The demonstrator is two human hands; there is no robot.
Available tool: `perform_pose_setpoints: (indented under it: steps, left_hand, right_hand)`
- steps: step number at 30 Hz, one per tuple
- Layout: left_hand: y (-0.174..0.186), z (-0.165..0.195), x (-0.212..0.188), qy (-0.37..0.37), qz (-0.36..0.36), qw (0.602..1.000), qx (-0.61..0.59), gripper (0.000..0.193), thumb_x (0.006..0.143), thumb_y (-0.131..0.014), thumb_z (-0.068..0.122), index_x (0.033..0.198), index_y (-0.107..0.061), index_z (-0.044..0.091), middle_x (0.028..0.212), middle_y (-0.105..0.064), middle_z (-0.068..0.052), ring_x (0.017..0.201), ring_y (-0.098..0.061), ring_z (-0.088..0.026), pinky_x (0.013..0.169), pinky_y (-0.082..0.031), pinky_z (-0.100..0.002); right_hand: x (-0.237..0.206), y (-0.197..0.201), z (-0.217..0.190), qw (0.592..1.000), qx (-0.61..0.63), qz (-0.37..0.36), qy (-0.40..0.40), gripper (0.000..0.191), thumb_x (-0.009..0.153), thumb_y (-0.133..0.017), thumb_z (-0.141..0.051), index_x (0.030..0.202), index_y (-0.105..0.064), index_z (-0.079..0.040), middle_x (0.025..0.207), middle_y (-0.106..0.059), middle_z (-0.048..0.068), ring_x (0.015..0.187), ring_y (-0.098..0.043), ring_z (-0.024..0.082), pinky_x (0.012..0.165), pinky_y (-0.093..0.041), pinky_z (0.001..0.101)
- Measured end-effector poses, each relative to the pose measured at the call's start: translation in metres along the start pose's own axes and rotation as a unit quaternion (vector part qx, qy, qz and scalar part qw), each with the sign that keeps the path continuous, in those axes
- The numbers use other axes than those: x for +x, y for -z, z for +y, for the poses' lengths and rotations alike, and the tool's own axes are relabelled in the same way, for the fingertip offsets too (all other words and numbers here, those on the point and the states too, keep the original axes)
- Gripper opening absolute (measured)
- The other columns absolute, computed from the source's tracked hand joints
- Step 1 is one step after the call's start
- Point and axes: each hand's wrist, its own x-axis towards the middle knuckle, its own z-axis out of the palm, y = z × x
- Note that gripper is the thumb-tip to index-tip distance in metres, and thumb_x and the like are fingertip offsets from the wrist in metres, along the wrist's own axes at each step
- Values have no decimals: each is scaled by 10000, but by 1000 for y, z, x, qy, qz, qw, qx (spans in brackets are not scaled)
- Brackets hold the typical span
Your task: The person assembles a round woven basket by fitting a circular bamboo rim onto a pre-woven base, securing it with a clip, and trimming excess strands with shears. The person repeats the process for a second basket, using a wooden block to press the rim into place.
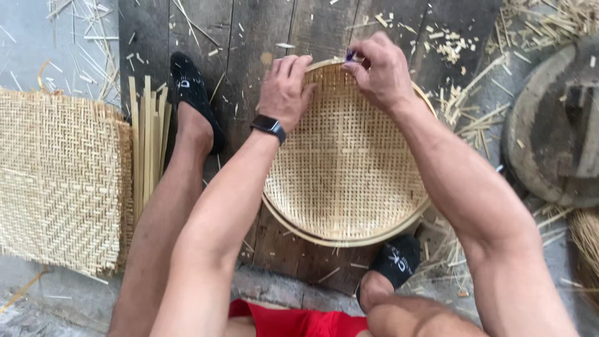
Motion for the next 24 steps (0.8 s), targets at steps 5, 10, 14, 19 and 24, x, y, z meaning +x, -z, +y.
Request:
perform_pose_setpoints:
  steps: [5,10,14,19,24]
  left_hand:
    - [-31,-30,2,50,-81,995,20,129,960,-699,114,1087,-712,134,1000,-714,-58,972,-675,-257,824,-575,-379]
    - [-18,-21,-6,65,-20,998,-2,133,970,-704,119,1083,-774,109,912,-761,-81,806,-709,-229,685,-585,-358]
    - [44,2,-12,87,20,990,-111,129,970,-741,120,1084,-799,103,929,-768,-109,765,-720,-220,661,-571,-342]
    - [142,13,-27,222,81,941,-242,133,1046,-729,139,1160,-760,77,960,-791,-48,729,-706,-101,597,-567,-257]
    - [165,56,-60,368,178,827,-386,186,1011,-714,87,1167,-752,-5,927,-761,-89,684,-638,-131,549,-503,-274]
  right_hand:
    - [5,-3,10,989,111,73,-71,46,1036,-777,-79,1030,-761,-36,892,-735,103,761,-668,250,639,-579,371]
    - [-37,43,-24,994,88,-2,-67,724,815,-881,-252,1385,-545,40,1123,-656,136,960,-643,197,849,-580,353]
    - [-128,92,-79,986,-121,111,-8,727,919,-916,-187,1504,-509,-40,1279,-600,127,1223,-560,277,1081,-468,417]
    - [-235,155,-131,941,177,189,-219,625,985,-734,-316,1474,-435,-67,1271,-582,87,1202,-561,227,1031,-490,385]
    - [-268,159,-166,811,518,162,-216,460,1029,-641,-239,1408,-505,-17,1121,-688,88,1033,-699,226,951,-598,417]
